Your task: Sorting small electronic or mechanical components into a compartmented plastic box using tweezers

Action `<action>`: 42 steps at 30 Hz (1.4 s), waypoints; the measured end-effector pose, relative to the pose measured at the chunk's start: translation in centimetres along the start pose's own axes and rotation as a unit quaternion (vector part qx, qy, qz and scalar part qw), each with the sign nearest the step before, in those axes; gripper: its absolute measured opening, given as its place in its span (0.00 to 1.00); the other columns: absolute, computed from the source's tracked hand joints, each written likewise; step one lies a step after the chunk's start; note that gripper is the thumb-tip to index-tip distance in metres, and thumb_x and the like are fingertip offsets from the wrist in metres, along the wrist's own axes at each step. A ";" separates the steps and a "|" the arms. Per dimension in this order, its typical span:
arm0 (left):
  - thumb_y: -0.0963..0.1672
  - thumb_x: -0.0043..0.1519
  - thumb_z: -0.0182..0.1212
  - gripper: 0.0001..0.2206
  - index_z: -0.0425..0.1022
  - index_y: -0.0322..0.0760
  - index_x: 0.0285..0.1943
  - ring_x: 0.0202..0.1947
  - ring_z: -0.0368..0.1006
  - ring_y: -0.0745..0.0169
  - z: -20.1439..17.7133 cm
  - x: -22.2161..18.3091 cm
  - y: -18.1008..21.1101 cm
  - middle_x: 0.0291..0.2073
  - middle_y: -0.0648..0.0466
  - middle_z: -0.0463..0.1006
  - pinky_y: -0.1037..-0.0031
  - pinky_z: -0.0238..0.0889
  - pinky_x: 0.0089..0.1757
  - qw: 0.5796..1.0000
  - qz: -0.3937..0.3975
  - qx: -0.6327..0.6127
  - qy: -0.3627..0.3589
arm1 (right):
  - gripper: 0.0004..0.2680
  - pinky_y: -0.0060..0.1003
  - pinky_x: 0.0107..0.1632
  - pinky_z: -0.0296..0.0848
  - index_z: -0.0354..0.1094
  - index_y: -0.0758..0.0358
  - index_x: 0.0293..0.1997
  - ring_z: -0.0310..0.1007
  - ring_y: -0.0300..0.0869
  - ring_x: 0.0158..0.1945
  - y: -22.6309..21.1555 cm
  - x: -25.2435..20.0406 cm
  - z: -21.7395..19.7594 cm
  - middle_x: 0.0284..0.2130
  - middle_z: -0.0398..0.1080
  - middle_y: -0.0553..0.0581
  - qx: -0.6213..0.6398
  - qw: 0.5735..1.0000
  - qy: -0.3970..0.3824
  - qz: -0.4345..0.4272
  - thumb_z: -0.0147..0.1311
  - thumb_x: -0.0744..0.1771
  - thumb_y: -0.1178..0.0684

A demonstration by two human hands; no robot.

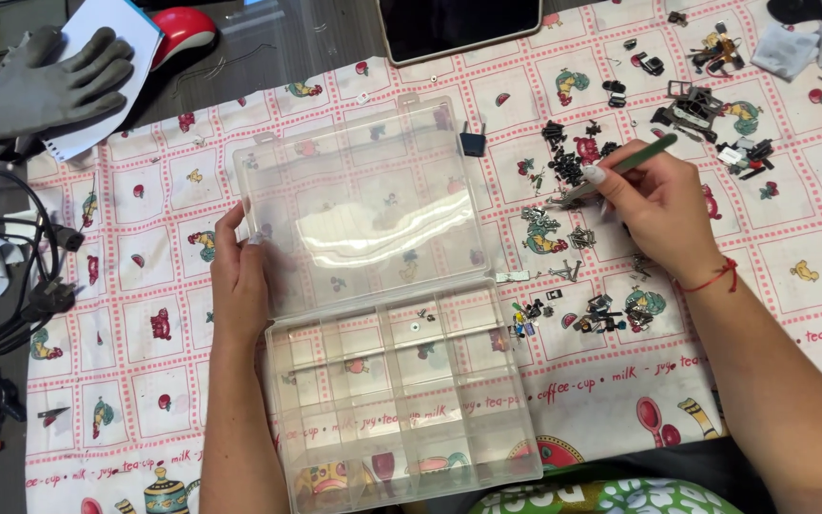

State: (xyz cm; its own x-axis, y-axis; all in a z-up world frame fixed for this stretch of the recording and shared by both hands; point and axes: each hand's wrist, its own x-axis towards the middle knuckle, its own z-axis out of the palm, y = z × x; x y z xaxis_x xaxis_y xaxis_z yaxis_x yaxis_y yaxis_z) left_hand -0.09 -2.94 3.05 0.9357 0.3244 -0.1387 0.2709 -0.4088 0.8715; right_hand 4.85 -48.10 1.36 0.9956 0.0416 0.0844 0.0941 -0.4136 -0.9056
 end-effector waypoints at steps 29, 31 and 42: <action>0.46 0.69 0.38 0.22 0.57 0.41 0.73 0.59 0.71 0.23 -0.3 0.2 -2.4 0.55 0.29 0.76 0.38 0.61 0.56 0.992 0.123 -0.005 -0.029 | 0.04 0.32 0.27 0.69 0.80 0.65 0.40 0.67 0.43 0.19 -5.1 -7.0 9.3 0.30 0.82 0.59 0.053 0.943 -0.110 -0.308 0.60 0.65 0.58; 0.46 0.69 0.38 0.22 0.57 0.41 0.73 0.58 0.71 0.23 -0.2 0.5 -2.7 0.55 0.29 0.77 0.38 0.62 0.55 0.992 0.123 -0.005 -0.030 | 0.04 0.32 0.26 0.70 0.79 0.65 0.40 0.67 0.43 0.19 -4.9 -7.0 9.3 0.30 0.81 0.60 0.063 0.945 -0.107 -0.301 0.60 0.65 0.59; 0.51 0.67 0.42 0.23 0.62 0.46 0.72 0.22 0.54 0.73 -0.3 -0.1 0.4 0.22 0.65 0.62 0.78 0.52 0.30 1.000 0.011 0.008 -0.027 | 0.03 0.37 0.52 0.78 0.71 0.72 0.46 0.77 0.48 0.46 -2.6 -6.0 6.2 0.43 0.75 0.65 0.059 0.986 -0.012 -0.155 0.53 0.71 0.62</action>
State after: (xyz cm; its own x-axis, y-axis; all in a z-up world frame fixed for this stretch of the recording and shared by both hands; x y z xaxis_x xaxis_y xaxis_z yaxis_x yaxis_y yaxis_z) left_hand -0.16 -2.85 3.59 0.9521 0.2692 -0.1453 0.2537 -0.4297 0.8666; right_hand -1.36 -41.64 0.60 0.9189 0.1715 0.3552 0.3906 -0.2699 -0.8801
